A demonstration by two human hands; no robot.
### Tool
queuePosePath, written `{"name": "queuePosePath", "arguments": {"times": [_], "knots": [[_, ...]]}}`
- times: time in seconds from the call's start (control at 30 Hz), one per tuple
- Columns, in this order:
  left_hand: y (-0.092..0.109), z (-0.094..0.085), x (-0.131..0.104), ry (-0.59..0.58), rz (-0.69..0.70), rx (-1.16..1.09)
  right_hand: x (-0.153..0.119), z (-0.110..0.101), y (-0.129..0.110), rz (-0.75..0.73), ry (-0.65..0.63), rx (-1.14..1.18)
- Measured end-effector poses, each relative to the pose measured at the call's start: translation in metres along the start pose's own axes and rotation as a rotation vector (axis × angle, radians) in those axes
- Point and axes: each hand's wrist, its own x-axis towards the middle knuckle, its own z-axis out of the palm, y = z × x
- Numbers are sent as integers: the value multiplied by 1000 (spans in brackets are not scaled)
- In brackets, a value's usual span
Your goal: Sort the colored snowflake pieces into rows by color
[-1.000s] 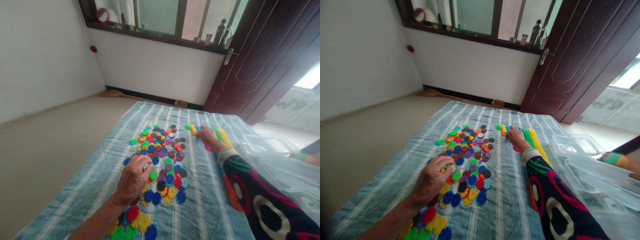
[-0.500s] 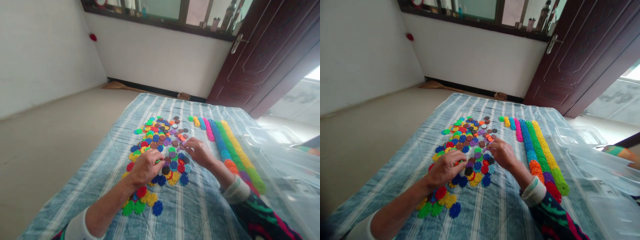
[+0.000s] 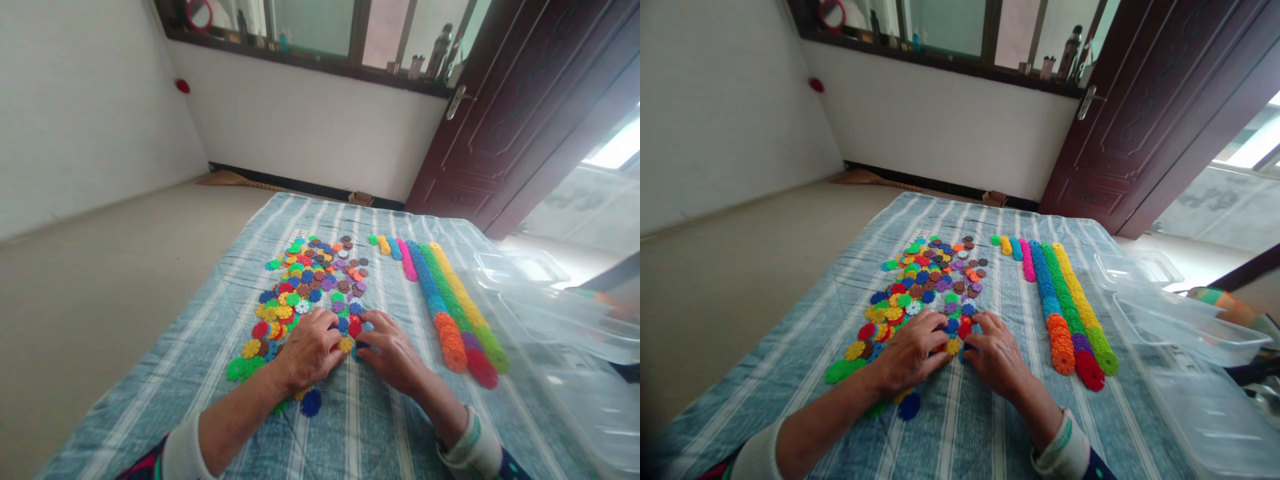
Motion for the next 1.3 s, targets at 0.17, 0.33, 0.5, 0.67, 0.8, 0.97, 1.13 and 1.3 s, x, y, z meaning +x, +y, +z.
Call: {"name": "queuePosePath", "arguments": {"times": [0.17, 0.33, 0.5, 0.67, 0.8, 0.97, 1.13, 1.3], "knots": [[-4, -1, 1, 52, -22, -43, -2, 0, 6, 8, 22, -23], [-7, 5, 7, 139, -33, -22, -2, -1, 3, -54, -60, -70], [-7, 7, 9, 141, -116, 22, -1, -3, 0, -67, -88, -101], [-5, 6, 9, 76, -142, 70, -1, -3, 0, -94, -65, -30], [-3, 8, 12, 62, -166, 95, 0, 3, 2, -127, 7, 109], [-5, 12, 16, 48, -141, 161, 5, 4, 6, -29, 182, 503], [-10, 17, 15, 114, -45, 234, 9, -4, 21, 437, 388, 685], [-15, 19, 13, 205, -23, 162, 9, -7, 27, 523, 309, 638]]}}
